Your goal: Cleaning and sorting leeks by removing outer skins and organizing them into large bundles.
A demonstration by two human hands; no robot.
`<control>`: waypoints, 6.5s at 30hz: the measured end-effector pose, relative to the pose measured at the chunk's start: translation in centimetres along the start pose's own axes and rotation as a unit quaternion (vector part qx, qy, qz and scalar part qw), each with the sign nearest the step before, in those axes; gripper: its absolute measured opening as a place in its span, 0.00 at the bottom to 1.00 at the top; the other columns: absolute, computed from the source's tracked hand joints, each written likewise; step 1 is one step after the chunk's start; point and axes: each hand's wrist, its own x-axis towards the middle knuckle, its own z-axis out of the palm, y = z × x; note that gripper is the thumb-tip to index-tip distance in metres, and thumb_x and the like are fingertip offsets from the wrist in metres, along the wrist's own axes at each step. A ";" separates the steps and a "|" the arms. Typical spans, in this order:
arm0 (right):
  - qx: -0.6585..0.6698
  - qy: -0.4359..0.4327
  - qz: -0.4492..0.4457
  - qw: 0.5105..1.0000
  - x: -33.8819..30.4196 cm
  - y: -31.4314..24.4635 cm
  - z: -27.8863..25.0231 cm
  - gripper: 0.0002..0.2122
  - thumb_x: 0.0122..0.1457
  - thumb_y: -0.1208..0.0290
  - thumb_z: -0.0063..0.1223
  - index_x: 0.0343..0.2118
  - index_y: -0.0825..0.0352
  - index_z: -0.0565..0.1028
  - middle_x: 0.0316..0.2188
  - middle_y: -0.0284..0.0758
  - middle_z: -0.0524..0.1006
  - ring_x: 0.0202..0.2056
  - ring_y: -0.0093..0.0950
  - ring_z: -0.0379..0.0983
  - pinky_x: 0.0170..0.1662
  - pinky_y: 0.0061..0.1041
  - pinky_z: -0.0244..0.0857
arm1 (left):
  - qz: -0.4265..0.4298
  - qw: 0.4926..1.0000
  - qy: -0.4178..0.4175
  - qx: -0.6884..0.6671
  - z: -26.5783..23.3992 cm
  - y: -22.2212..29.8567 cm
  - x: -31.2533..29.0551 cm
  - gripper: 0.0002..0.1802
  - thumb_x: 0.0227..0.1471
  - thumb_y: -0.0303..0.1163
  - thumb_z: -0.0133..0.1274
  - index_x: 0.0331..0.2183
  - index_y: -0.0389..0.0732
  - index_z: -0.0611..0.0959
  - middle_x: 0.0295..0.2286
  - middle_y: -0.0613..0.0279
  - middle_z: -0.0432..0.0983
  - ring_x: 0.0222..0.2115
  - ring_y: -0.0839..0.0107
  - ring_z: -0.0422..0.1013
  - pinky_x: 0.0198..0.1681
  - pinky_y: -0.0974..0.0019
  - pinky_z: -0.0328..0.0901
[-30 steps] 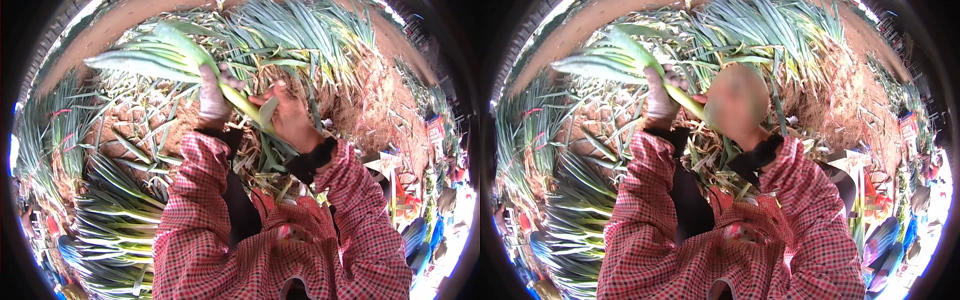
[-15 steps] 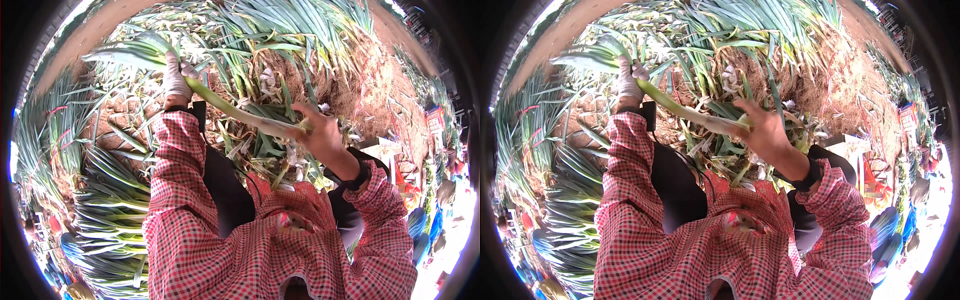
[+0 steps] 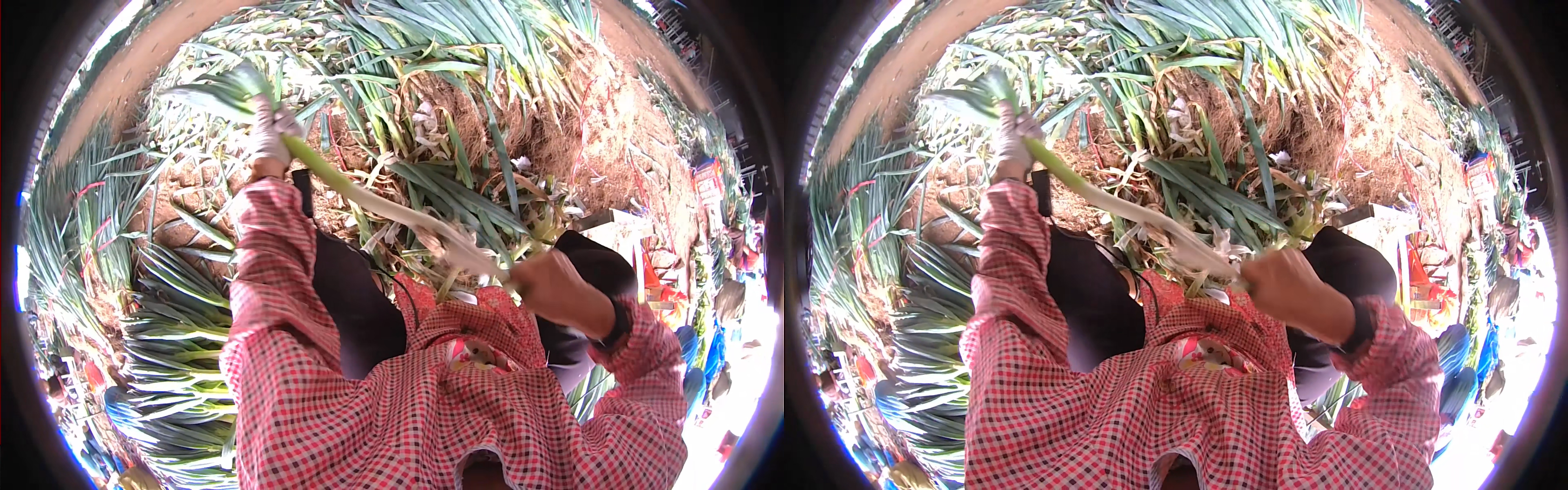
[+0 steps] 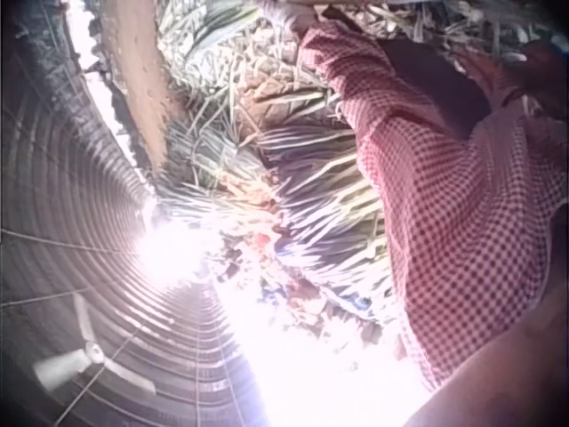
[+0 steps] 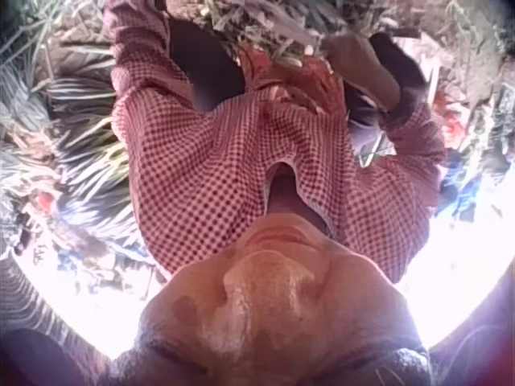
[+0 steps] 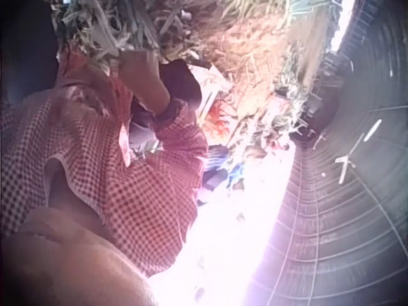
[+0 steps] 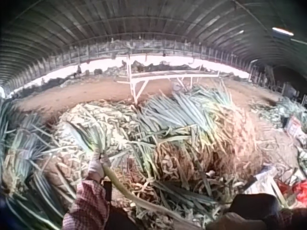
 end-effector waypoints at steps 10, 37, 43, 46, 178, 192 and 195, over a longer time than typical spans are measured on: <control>0.177 0.095 -0.026 0.979 2.2 6.1 4.4 0.42 0.34 0.63 0.66 0.51 0.72 0.52 0.44 0.50 0.62 0.44 0.42 0.63 0.48 0.32 0.55 | 0.047 0.985 0.140 -0.084 -2.0 1.3 1.5 0.25 0.40 0.56 0.53 0.14 0.48 0.64 0.09 0.74 0.55 0.08 0.78 0.53 0.11 0.75 0.56; 0.082 0.105 -0.095 0.987 8.8 0.9 9.1 0.23 0.44 0.71 0.55 0.46 0.63 0.66 0.48 0.44 0.64 0.51 0.39 0.59 0.52 0.42 0.49 | 0.057 0.989 0.048 -0.126 2.6 -2.3 0.3 0.09 0.44 0.21 0.49 0.31 0.33 0.69 0.25 0.54 0.71 0.27 0.64 0.72 0.33 0.63 0.72; 0.760 0.264 -0.141 0.577 20.9 -2.4 3.8 0.27 0.46 0.75 0.55 0.52 0.66 0.60 0.47 0.36 0.67 0.52 0.28 0.58 0.52 0.26 0.52 | 0.118 0.988 -0.093 -0.030 11.0 -7.9 -5.1 0.12 0.42 0.26 0.55 0.31 0.34 0.73 0.27 0.56 0.73 0.29 0.65 0.71 0.33 0.67 0.69; 0.847 0.222 -0.196 0.442 20.7 -4.0 0.2 0.25 0.46 0.74 0.57 0.50 0.64 0.63 0.45 0.33 0.68 0.47 0.26 0.61 0.51 0.25 0.53 | 0.002 0.999 -0.048 0.013 12.3 -10.3 -7.8 0.17 0.43 0.33 0.57 0.35 0.37 0.73 0.30 0.60 0.71 0.30 0.70 0.67 0.35 0.69 0.64; 0.530 0.332 0.338 0.704 17.0 22.2 -12.4 0.09 0.53 0.66 0.45 0.20 0.65 0.66 0.14 0.32 0.65 0.12 0.23 0.58 0.13 0.25 0.52 | -0.138 0.939 -0.172 0.263 12.3 -12.1 -5.6 0.23 0.51 0.38 0.47 0.46 0.34 0.67 0.40 0.57 0.68 0.41 0.69 0.66 0.45 0.68 0.61; 0.583 -0.052 0.112 0.803 -4.5 -0.9 0.8 0.18 0.57 0.60 0.41 0.47 0.65 0.61 0.27 0.32 0.69 0.27 0.20 0.66 0.29 0.23 0.62 | -0.296 0.906 -0.042 -0.301 14.0 -14.7 -6.7 0.17 0.50 0.43 0.45 0.34 0.37 0.71 0.30 0.53 0.69 0.34 0.60 0.68 0.40 0.58 0.67; 0.373 -0.025 0.063 0.925 -1.1 2.4 4.5 0.21 0.56 0.56 0.42 0.48 0.65 0.60 0.33 0.36 0.70 0.33 0.25 0.69 0.35 0.27 0.64 | -0.188 0.933 -0.194 -0.238 11.3 -12.9 -5.4 0.13 0.49 0.38 0.48 0.33 0.39 0.71 0.28 0.58 0.69 0.32 0.63 0.68 0.40 0.59 0.67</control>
